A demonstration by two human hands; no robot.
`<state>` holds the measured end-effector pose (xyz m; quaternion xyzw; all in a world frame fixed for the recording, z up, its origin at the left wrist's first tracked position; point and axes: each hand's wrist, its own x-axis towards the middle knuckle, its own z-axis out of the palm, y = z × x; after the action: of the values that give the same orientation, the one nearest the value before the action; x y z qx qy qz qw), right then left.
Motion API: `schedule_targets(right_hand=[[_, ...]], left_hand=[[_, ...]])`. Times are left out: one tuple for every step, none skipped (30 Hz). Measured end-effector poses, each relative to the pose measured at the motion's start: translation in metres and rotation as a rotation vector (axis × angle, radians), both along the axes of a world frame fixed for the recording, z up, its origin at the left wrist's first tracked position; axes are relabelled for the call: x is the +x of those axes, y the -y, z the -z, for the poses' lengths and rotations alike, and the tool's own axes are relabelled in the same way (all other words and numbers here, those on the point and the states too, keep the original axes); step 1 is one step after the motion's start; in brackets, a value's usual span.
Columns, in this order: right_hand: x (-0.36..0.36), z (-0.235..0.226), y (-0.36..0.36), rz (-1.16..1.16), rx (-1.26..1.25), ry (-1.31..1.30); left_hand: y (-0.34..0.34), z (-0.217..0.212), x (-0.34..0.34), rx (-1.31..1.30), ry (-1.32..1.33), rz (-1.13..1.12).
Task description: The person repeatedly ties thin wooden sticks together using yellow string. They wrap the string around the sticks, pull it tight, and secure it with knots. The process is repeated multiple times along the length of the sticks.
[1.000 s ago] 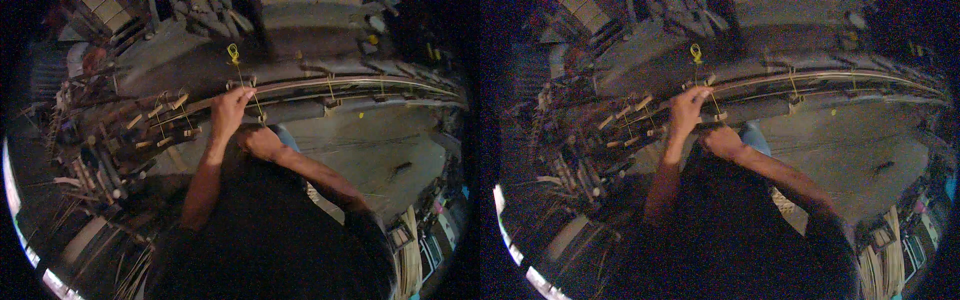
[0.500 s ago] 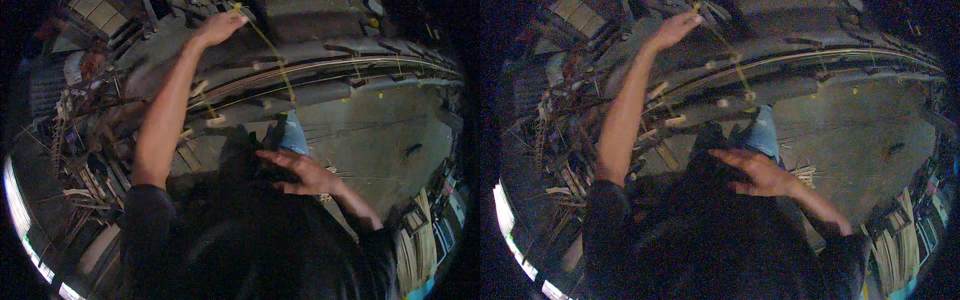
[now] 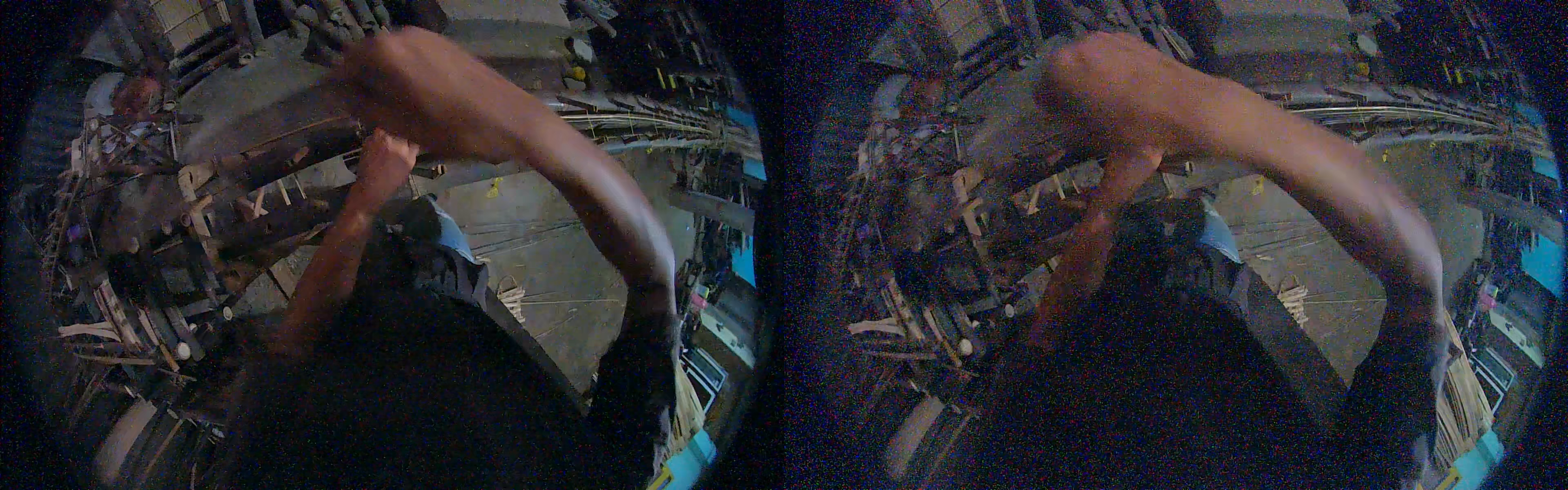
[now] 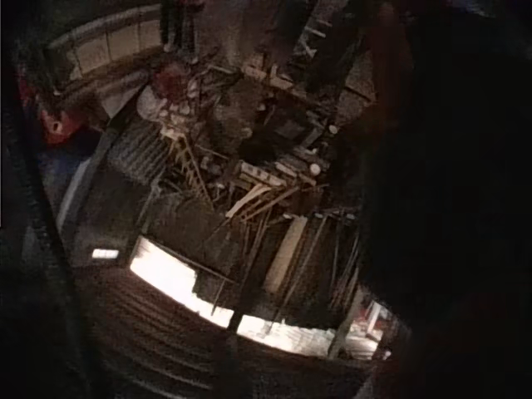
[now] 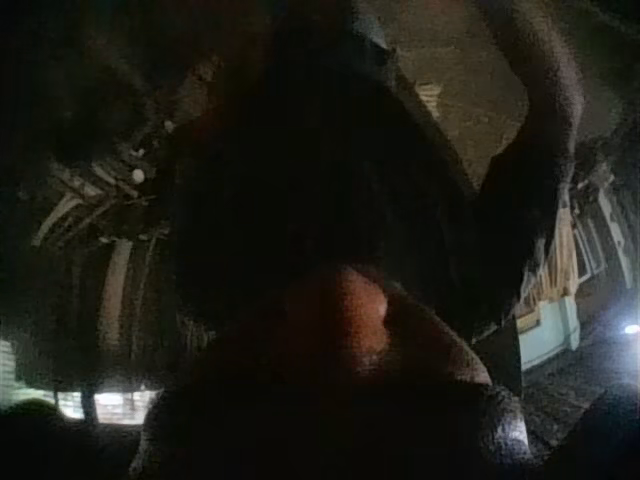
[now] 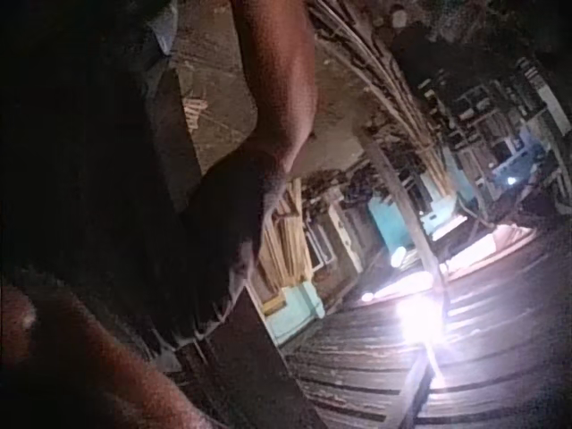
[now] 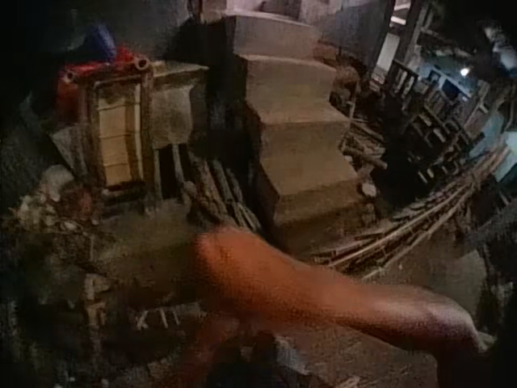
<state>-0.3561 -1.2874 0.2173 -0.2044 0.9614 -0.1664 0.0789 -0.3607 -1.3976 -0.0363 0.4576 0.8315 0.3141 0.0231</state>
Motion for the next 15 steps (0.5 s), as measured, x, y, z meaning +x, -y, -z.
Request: schedule_targets(right_hand=[[-0.029,0.028,-0.006,-0.026,-0.114,-0.033],[-0.046,0.059,-0.029,0.057,-0.208,-0.019],[-0.060,0.091,-0.053,0.222,-0.203,0.054],[-0.061,0.121,-0.079,0.401,-0.138,0.131],[-0.061,0.157,-0.094,0.525,-0.064,0.197],[-0.057,0.200,-0.101,0.584,-0.058,0.241],[-0.057,0.241,-0.110,0.600,-0.148,0.248],[-0.060,0.259,-0.105,0.592,-0.323,0.218],[-0.060,0.251,-0.102,0.609,-0.537,0.155],[-0.048,0.221,-0.091,0.602,-0.758,0.078],[-0.020,0.185,-0.071,0.498,-0.826,-0.007],[0.022,0.158,-0.059,0.392,-0.841,-0.041],[0.073,0.152,-0.048,0.284,-0.812,-0.013],[0.112,0.166,-0.034,0.179,-0.732,0.069],[0.137,0.194,-0.021,0.083,-0.577,0.182]], left_hand=[[-0.005,-0.012,0.003,0.105,0.080,-0.040],[-0.014,-0.025,0.003,0.000,0.105,0.015],[-0.015,-0.031,0.005,-0.114,0.139,0.059],[-0.026,-0.036,-0.003,-0.208,0.157,0.104],[-0.033,-0.045,-0.010,-0.234,0.178,0.049],[-0.032,-0.052,-0.006,-0.279,0.212,0.002],[-0.027,-0.054,0.005,-0.338,0.261,-0.025],[-0.014,-0.041,0.013,-0.293,0.204,-0.076],[-0.012,-0.020,0.006,-0.215,0.122,-0.123],[-0.002,-0.004,0.007,-0.162,0.066,-0.180],[0.009,0.004,0.013,-0.372,-0.179,-0.169],[0.008,0.002,0.009,-0.252,-0.091,-0.142],[0.004,-0.008,0.010,-0.135,-0.002,-0.080],[-0.002,-0.022,0.011,-0.009,0.098,-0.020],[-0.011,-0.041,0.015,-0.168,0.337,-0.185]])
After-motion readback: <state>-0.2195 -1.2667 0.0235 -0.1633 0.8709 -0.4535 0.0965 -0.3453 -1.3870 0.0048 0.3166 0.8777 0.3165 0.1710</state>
